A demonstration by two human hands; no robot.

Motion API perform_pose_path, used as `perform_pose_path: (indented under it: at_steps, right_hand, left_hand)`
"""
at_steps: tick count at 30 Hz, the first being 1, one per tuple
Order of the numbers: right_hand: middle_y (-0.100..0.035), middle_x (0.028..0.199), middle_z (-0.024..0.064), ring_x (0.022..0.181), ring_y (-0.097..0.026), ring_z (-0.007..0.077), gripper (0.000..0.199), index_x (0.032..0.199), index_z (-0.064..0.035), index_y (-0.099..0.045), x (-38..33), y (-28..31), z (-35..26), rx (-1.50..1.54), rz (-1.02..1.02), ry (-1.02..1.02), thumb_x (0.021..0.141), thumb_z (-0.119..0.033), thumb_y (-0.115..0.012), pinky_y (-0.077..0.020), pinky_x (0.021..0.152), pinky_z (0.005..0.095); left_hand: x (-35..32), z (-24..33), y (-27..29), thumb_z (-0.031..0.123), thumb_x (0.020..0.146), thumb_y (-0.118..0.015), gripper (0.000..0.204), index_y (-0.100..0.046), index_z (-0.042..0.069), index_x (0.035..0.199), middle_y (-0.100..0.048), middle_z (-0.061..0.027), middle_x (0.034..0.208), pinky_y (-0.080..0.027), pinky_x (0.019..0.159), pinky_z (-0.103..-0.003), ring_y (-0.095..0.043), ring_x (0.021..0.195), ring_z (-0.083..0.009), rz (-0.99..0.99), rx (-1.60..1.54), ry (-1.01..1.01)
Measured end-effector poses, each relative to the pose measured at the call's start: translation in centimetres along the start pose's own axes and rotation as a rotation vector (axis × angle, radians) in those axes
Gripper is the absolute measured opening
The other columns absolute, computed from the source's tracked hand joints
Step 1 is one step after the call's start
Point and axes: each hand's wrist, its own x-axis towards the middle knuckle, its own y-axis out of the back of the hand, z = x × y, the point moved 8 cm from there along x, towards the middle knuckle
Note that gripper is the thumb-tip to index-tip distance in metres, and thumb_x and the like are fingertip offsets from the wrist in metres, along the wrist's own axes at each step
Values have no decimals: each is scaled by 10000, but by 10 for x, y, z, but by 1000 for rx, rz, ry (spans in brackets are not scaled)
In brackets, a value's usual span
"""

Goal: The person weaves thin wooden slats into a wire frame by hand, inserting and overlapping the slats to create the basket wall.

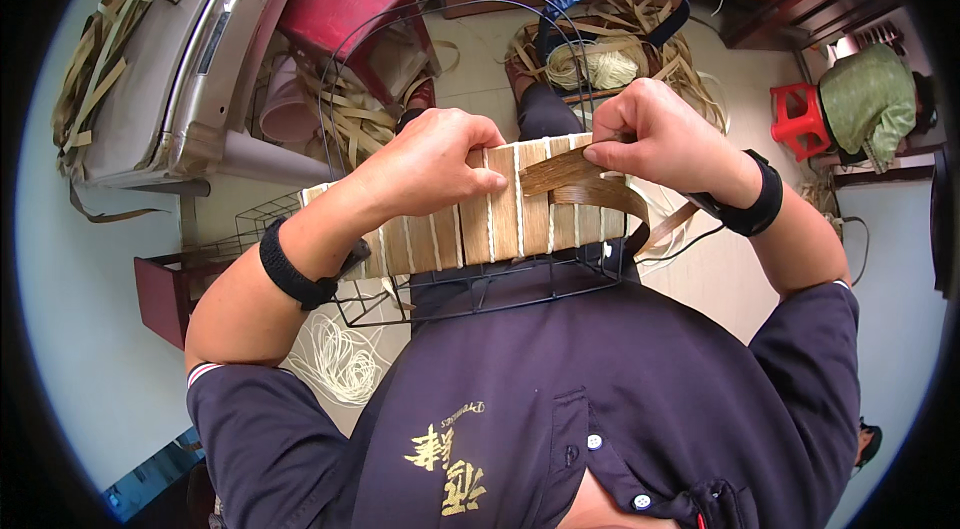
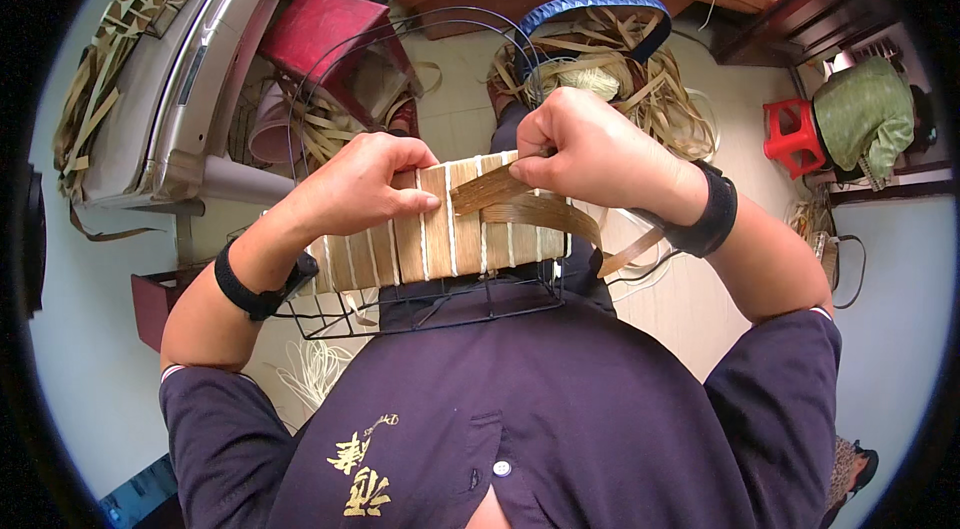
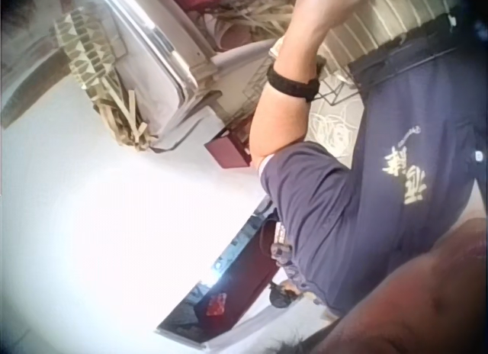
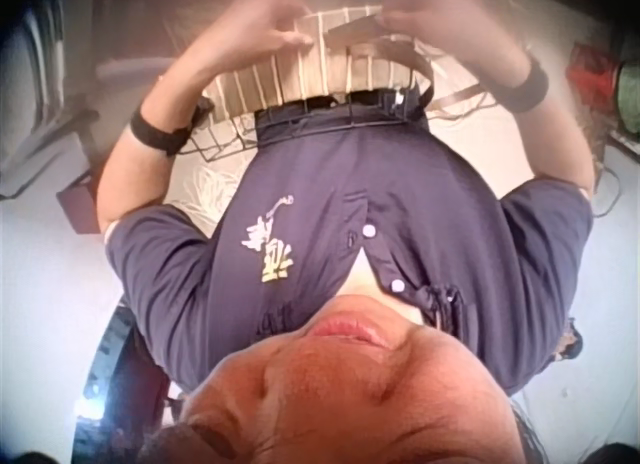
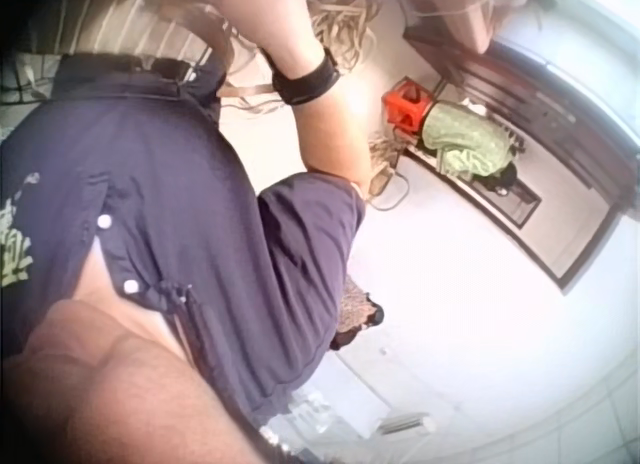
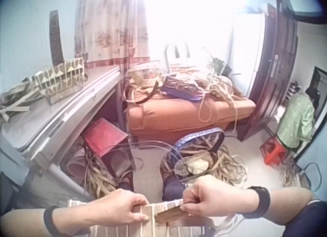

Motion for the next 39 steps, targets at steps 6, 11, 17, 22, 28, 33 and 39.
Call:
perform_pose_path:
  at_steps: [6, 11, 17, 22, 28, 33, 39]
  right_hand:
    - [-539, 579, 144, 501, -531, 257, 158, 707, 0, -633, -12, 6, -30, -321, 232, 243, 806, -71, -733, -413, 516, 369]
    - [-588, 598, 167, 559, -595, 334, 122, 708, -16, -665, -12, -1, -28, -308, 228, 208, 777, -109, -706, -477, 561, 412]
    - [-539, 556, 150, 474, -512, 275, 140, 693, 16, -613, -7, -1, -24, -209, 205, 245, 779, -54, -698, -415, 500, 370]
    - [-554, 576, 150, 482, -530, 275, 123, 711, 13, -620, -8, 2, -25, -246, 227, 241, 785, -49, -696, -424, 505, 358]
    - [-630, 643, 201, 631, -656, 389, 92, 742, -6, -680, -16, -11, -26, -241, 232, 214, 761, -96, -689, -532, 616, 446]
    - [-576, 578, 134, 491, -561, 241, 69, 763, 10, -643, -8, -19, -18, -5, 101, 152, 804, -25, -685, -442, 510, 350]
    - [-663, 660, 167, 662, -677, 372, 79, 735, -5, -703, 13, -24, -22, -144, -156, 190, 713, -71, -666, -543, 636, 430]
  left_hand:
    - [0, -4, -4, 195, 825, -841, 341, -715, -31, 1046, -728, -158, 874, -541, 743, -367, -702, 808, -229, 15, -53, -27]
    - [-5, 5, -3, 202, 821, -843, 359, -704, -27, 1061, -718, -180, 885, -543, 746, -388, -708, 815, -280, 45, 42, -51]
    - [-4, 5, -9, 217, 820, -840, 374, -693, -17, 1073, -715, -203, 899, -547, 743, -417, -708, 838, -344, 77, 87, -40]
    - [-4, 5, -11, 260, 800, -860, 419, -679, -13, 1061, -708, -222, 901, -547, 749, -444, -698, 867, -396, 134, 189, -57]
    - [-6, 7, -14, 347, 778, -872, 515, -642, -7, 1073, -694, -220, 893, -541, 752, -469, -686, 871, -415, 96, 225, -116]
    - [-7, 7, -17, 373, 778, -868, 565, -600, 3, 1111, -673, -227, 937, -532, 760, -486, -669, 911, -429, 80, 262, -156]
    - [-7, 9, -18, 413, 765, -870, 608, -590, 4, 1117, -669, -223, 935, -529, 757, -489, -664, 909, -432, 62, 271, -143]
